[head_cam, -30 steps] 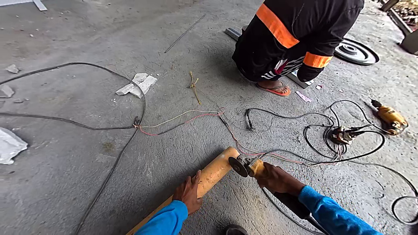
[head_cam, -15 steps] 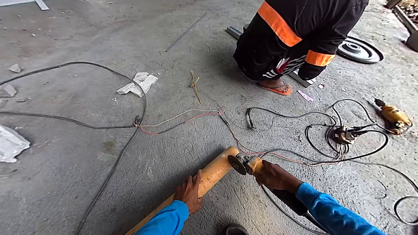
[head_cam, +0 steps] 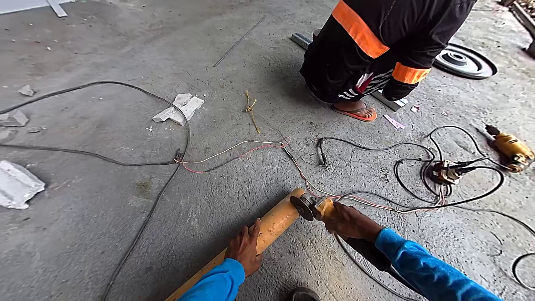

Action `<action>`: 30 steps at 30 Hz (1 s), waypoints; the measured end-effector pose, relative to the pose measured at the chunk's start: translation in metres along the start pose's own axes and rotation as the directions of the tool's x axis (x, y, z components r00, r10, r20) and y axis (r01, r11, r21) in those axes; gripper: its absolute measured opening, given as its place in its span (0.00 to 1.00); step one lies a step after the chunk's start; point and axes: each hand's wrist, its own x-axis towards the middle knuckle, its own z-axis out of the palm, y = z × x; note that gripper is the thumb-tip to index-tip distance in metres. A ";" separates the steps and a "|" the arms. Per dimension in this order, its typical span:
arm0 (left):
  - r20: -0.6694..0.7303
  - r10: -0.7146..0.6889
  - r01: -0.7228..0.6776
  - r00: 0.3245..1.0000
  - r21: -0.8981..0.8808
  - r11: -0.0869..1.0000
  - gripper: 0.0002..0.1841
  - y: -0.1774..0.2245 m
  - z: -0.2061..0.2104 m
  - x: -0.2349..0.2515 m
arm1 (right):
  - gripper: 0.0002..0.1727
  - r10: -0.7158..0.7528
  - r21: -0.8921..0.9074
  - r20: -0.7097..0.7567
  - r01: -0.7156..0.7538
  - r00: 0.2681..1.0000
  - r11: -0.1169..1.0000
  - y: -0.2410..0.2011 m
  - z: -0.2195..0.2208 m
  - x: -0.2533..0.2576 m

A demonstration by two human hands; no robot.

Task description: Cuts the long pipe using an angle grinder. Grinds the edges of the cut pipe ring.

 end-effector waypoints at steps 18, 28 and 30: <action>-0.030 0.019 -0.018 0.999 0.039 0.999 0.56 0.006 0.005 -0.002 | 0.35 -0.007 0.050 -0.003 0.007 1.000 0.999 -0.010 -0.006 0.011; 0.010 -0.070 0.069 0.998 0.016 0.997 0.62 -0.050 0.012 -0.034 | 0.18 -0.045 0.556 -0.225 0.166 0.973 0.814 0.018 -0.036 -0.027; -0.048 -0.048 0.047 0.998 -0.003 0.999 0.61 -0.076 0.020 -0.047 | 0.17 -0.007 0.628 -0.245 0.164 0.970 0.760 0.025 -0.035 -0.040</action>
